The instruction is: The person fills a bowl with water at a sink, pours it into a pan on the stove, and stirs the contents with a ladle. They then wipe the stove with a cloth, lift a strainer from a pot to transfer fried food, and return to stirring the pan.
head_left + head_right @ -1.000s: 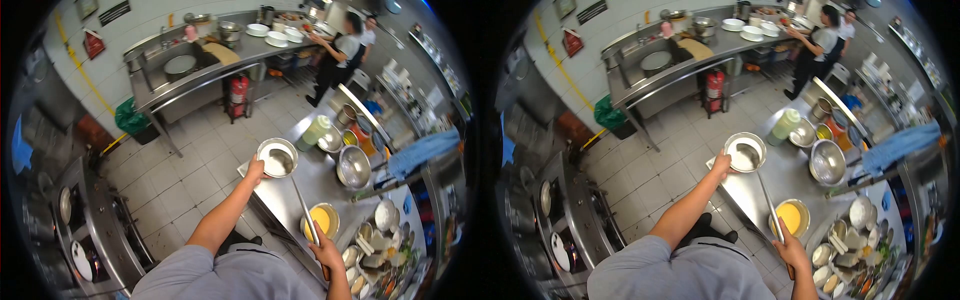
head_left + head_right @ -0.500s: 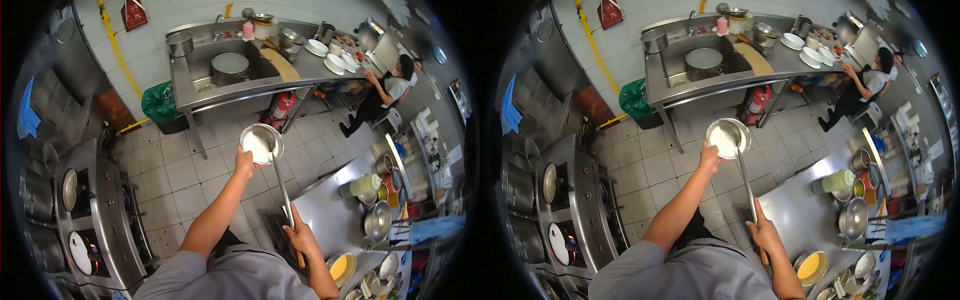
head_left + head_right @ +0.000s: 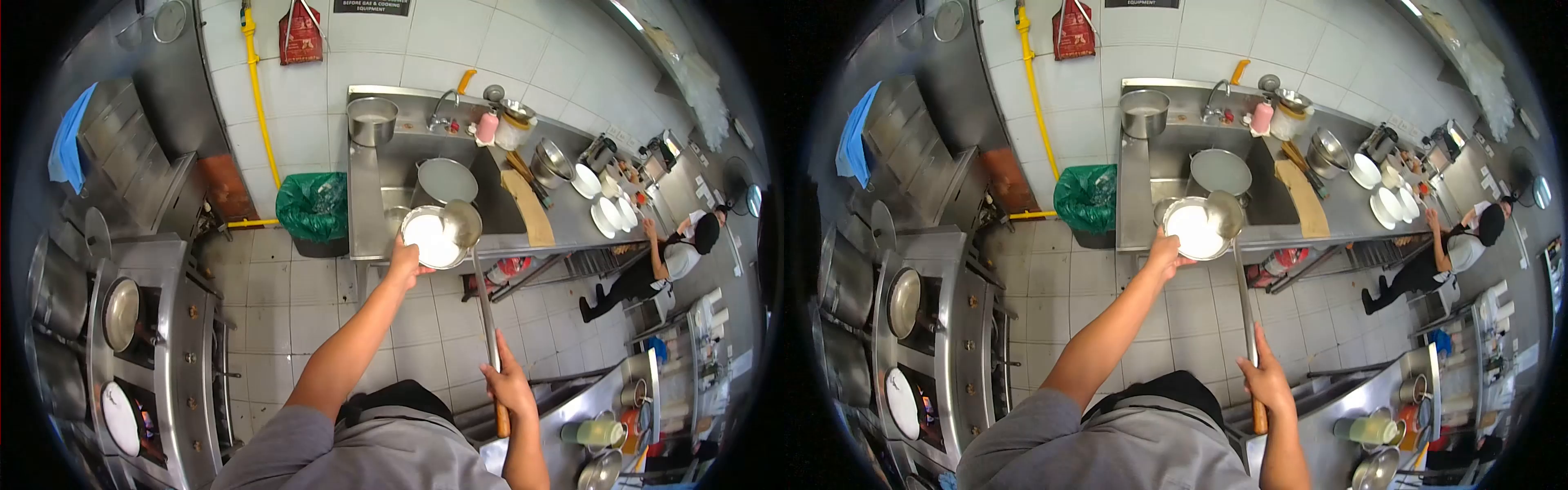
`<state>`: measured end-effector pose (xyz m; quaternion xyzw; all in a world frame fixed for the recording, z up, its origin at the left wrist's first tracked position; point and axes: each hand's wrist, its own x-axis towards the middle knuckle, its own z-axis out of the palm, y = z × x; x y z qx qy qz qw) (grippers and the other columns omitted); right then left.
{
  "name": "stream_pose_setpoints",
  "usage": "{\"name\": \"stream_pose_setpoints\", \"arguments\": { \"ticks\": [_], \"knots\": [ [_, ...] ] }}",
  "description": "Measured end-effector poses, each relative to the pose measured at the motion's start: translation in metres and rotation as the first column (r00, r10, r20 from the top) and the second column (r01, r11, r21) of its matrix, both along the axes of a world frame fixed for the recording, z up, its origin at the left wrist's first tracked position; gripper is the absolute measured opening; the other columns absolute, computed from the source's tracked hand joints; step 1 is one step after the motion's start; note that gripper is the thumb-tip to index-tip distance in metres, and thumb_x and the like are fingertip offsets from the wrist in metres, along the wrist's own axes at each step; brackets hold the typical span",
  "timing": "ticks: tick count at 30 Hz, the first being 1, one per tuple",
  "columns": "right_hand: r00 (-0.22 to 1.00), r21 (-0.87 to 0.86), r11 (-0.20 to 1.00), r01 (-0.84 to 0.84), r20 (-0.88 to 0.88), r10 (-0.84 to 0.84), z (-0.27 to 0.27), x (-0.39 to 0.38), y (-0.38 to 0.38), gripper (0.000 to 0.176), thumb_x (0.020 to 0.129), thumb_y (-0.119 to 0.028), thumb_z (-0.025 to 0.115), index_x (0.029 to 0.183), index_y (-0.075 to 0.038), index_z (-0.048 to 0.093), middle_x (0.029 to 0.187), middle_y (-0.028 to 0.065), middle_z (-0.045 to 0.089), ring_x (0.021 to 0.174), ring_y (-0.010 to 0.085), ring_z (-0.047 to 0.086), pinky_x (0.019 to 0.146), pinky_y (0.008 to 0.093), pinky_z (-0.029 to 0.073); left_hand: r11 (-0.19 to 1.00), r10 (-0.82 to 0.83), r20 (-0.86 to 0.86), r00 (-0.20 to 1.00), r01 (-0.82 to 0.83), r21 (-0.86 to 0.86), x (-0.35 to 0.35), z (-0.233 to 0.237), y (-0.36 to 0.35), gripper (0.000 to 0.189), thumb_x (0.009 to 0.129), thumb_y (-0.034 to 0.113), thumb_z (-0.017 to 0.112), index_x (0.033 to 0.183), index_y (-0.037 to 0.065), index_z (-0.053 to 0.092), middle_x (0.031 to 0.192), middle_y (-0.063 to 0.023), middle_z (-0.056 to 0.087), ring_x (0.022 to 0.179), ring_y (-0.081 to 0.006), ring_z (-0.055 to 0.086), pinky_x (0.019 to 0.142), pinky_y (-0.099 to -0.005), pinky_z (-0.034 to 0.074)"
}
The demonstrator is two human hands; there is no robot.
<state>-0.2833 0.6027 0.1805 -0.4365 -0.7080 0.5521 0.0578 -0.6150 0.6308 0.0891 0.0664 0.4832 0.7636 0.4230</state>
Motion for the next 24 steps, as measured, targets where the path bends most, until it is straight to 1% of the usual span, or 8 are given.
{"name": "stream_pose_setpoints", "arguments": {
  "ticks": [2,7,9,10,15,18,20,24],
  "knots": [
    [1.0,0.051,0.999,0.001,-0.019,0.0,-0.018,-0.037,0.032,0.08,0.092,-0.006,0.062,0.158,-0.024,0.02,0.075,0.0077,0.062,0.05,0.0117,0.047,0.048,0.0296,0.046,0.999,0.04,-0.004,0.999,-0.04,-0.01,-0.02,-0.003,0.031,0.068,0.081,-0.001,0.036,0.145,0.021,0.028,0.123,-0.0175,0.056,0.089,-0.0328,0.067,0.057,-0.0443,0.059],
    [0.993,0.022,0.993,-0.118,-0.012,0.119,-0.043,-0.117,0.113,0.086,0.091,-0.011,0.065,0.159,-0.024,0.013,0.074,0.0129,0.062,0.049,0.0157,0.05,0.05,0.0326,0.048,0.988,0.154,0.019,0.988,-0.154,-0.006,-0.069,-0.011,0.119,0.063,0.08,-0.002,0.037,0.14,0.016,0.03,0.128,-0.0179,0.052,0.101,-0.0362,0.063,0.07,-0.0529,0.059],
    [0.956,0.081,0.961,-0.266,0.15,0.252,-0.045,-0.141,0.153,0.087,0.091,-0.013,0.064,0.159,-0.024,0.01,0.078,0.0215,0.065,0.057,0.0269,0.06,0.061,0.038,0.051,0.973,0.225,0.052,0.973,-0.227,0.039,-0.091,-0.013,0.161,0.063,0.081,-0.004,0.037,0.141,0.016,0.03,0.129,-0.0181,0.052,0.103,-0.0371,0.063,0.071,-0.0538,0.059],
    [0.944,0.138,0.939,-0.315,0.149,0.295,-0.044,-0.149,0.174,0.086,0.092,-0.014,0.062,0.158,-0.024,0.009,0.09,0.0314,0.066,0.078,0.041,0.067,0.078,0.043,0.052,0.967,0.252,0.058,0.966,-0.254,0.024,-0.101,-0.015,0.181,0.064,0.082,-0.005,0.036,0.141,0.016,0.029,0.129,-0.0192,0.051,0.105,-0.0391,0.063,0.07,-0.0535,0.06],
    [0.882,0.15,0.884,-0.444,0.249,0.401,-0.025,-0.162,0.301,0.084,0.092,-0.017,0.062,0.158,-0.023,0.01,0.11,0.0367,0.062,0.103,0.0521,0.059,0.092,0.0465,0.047,0.971,0.236,0.052,0.97,-0.233,-0.05,-0.176,-0.019,0.267,0.064,0.08,-0.004,0.037,0.14,0.016,0.03,0.126,-0.0204,0.053,0.098,-0.0391,0.065,0.066,-0.0522,0.062],
    [0.826,0.319,0.762,-0.564,0.238,0.512,-0.009,-0.167,0.382,0.085,0.091,-0.014,0.063,0.158,-0.024,0.011,0.112,0.0322,0.065,0.085,0.0423,0.067,0.08,0.0425,0.053,0.986,0.125,0.084,0.989,-0.115,-0.118,-0.213,-0.029,0.31,0.069,0.077,-0.004,0.04,0.142,0.018,0.032,0.125,-0.0195,0.054,0.093,-0.0392,0.066,0.06,-0.0497,0.062],
    [0.889,-0.01,0.896,-0.444,0.118,0.442,0.018,-0.182,0.42,0.085,0.091,-0.007,0.063,0.159,-0.025,0.014,0.077,0.0094,0.064,0.051,0.0148,0.052,0.053,0.0301,0.047,0.985,0.13,0.065,0.989,-0.121,-0.123,-0.23,-0.035,0.337,0.069,0.079,-0.004,0.038,0.143,0.021,0.032,0.123,-0.0192,0.056,0.091,-0.0382,0.067,0.059,-0.0484,0.061],
    [0.942,-0.178,0.925,-0.335,-0.053,0.331,0.006,-0.219,0.457,0.084,0.092,-0.005,0.063,0.159,-0.024,0.015,0.067,-0.0003,0.05,0.049,0.0093,0.045,0.046,0.0251,0.041,0.973,0.224,0.054,0.973,-0.221,-0.068,-0.239,-0.031,0.375,0.068,0.082,-0.003,0.037,0.145,0.022,0.031,0.12,-0.0188,0.058,0.086,-0.0363,0.069,0.056,-0.0451,0.06]
  ]
}}
